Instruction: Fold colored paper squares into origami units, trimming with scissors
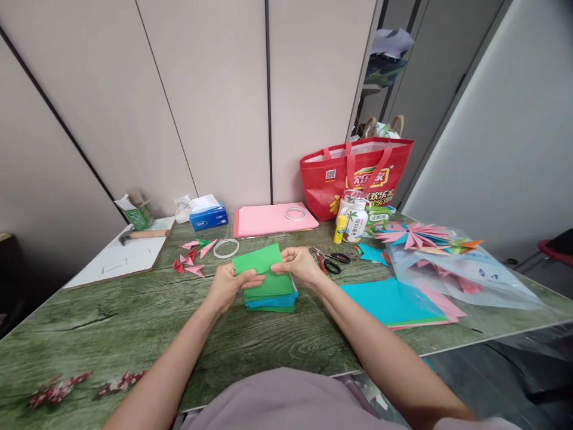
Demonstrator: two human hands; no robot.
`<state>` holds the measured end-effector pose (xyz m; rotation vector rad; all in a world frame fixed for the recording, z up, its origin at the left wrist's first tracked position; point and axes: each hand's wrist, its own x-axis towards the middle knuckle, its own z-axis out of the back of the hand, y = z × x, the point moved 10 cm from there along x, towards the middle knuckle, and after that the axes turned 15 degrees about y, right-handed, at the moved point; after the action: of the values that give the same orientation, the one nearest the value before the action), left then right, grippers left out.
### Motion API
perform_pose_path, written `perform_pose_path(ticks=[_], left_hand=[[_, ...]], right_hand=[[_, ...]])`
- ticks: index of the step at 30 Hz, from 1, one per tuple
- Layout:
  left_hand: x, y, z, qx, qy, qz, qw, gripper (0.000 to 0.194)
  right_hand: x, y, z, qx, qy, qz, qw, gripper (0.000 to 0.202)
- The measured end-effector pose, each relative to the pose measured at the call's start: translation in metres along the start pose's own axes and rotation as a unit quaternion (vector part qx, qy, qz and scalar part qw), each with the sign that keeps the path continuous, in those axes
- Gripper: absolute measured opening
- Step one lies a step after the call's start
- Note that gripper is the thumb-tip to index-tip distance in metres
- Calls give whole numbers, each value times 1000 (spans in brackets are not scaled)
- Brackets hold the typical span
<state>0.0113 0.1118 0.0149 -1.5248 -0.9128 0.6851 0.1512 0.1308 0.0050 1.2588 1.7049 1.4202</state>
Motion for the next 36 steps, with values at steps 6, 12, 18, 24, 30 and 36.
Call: perform_pose_path(ticks=[6, 12, 18, 24, 30, 36], left_hand=[[3, -2, -15, 20, 52, -14, 998, 31], [-8, -27, 1, 375, -68, -105, 919, 29], [-13, -23, -25, 598, 34, -187, 779, 52], [-14, -36, -26, 531, 11, -199, 824, 54], [-4, -19, 13, 159, -83, -82, 980, 37], [-5, 3, 12, 101, -85, 27, 991, 26]], right_hand=[[2, -4, 5, 48, -19, 19, 999, 41], [3, -13, -2, 91, -4, -23, 996, 41], [0, -14, -23, 109, 68, -58, 990, 31], [1, -3, -4, 42, -1, -5, 999, 24], [0, 13, -10, -93, 8, 37, 995, 24], [1, 11, -22, -136, 47, 47, 989, 23]])
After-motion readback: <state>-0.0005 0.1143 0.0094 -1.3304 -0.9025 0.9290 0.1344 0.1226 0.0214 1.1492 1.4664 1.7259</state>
